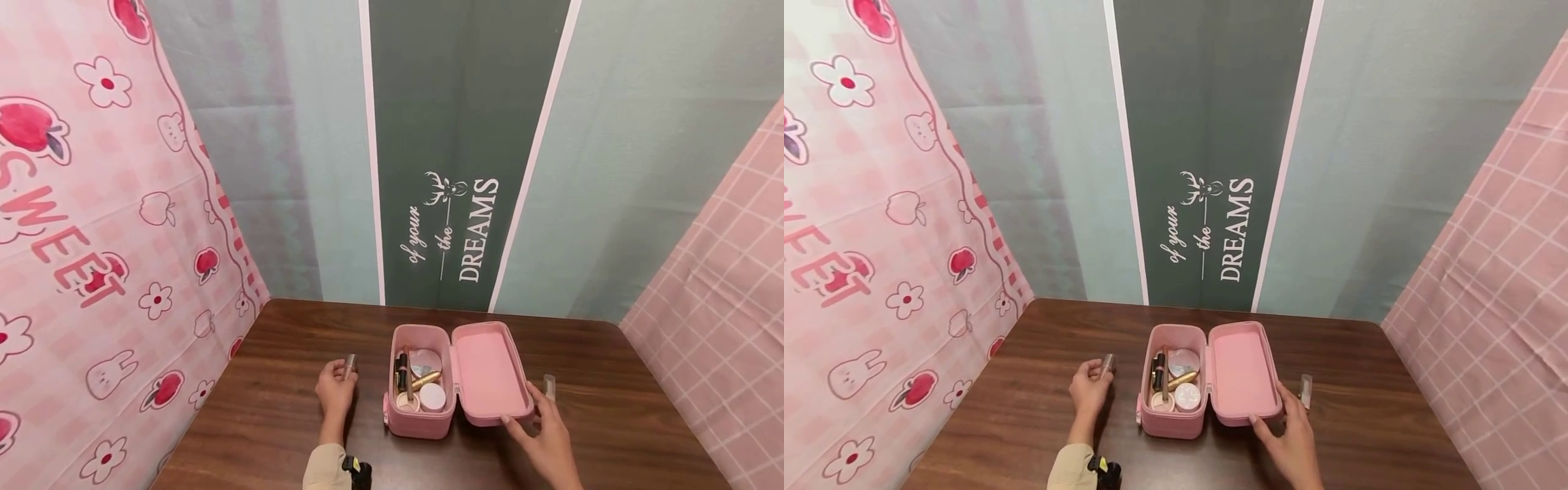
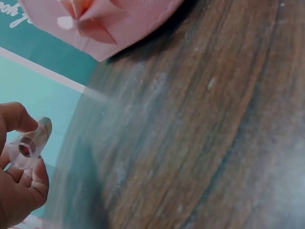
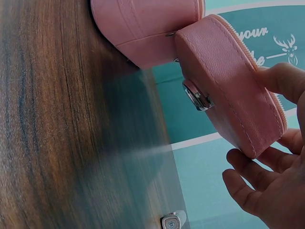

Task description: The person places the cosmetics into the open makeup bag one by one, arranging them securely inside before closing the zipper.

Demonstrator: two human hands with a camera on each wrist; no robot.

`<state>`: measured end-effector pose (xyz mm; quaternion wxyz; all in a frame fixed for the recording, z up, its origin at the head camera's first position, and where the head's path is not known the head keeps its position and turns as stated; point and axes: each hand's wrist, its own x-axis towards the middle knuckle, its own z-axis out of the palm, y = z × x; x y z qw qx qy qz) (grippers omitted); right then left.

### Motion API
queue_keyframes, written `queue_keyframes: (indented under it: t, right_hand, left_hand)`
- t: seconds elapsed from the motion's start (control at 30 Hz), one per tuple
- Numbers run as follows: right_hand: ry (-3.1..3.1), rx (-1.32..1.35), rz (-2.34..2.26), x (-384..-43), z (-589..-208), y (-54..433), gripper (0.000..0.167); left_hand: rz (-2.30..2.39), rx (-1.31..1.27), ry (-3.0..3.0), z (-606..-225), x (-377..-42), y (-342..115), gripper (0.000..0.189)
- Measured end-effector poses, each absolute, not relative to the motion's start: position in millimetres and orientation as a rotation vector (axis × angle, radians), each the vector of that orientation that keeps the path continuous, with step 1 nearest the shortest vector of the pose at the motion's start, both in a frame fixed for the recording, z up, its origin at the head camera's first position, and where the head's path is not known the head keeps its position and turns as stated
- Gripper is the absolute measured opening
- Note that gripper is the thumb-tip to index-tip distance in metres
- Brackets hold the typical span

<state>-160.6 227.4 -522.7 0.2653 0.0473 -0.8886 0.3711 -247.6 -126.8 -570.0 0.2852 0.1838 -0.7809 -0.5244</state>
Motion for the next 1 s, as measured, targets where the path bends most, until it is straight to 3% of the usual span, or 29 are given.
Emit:
queue_keyframes:
  t: [1.0]
  right_hand:
    - [-2.436,0.095,0.997,-160,-522,226,0.073]
  left_hand:
    - [-1.246,0.373,-1.913,-549,-232,-126,0.028]
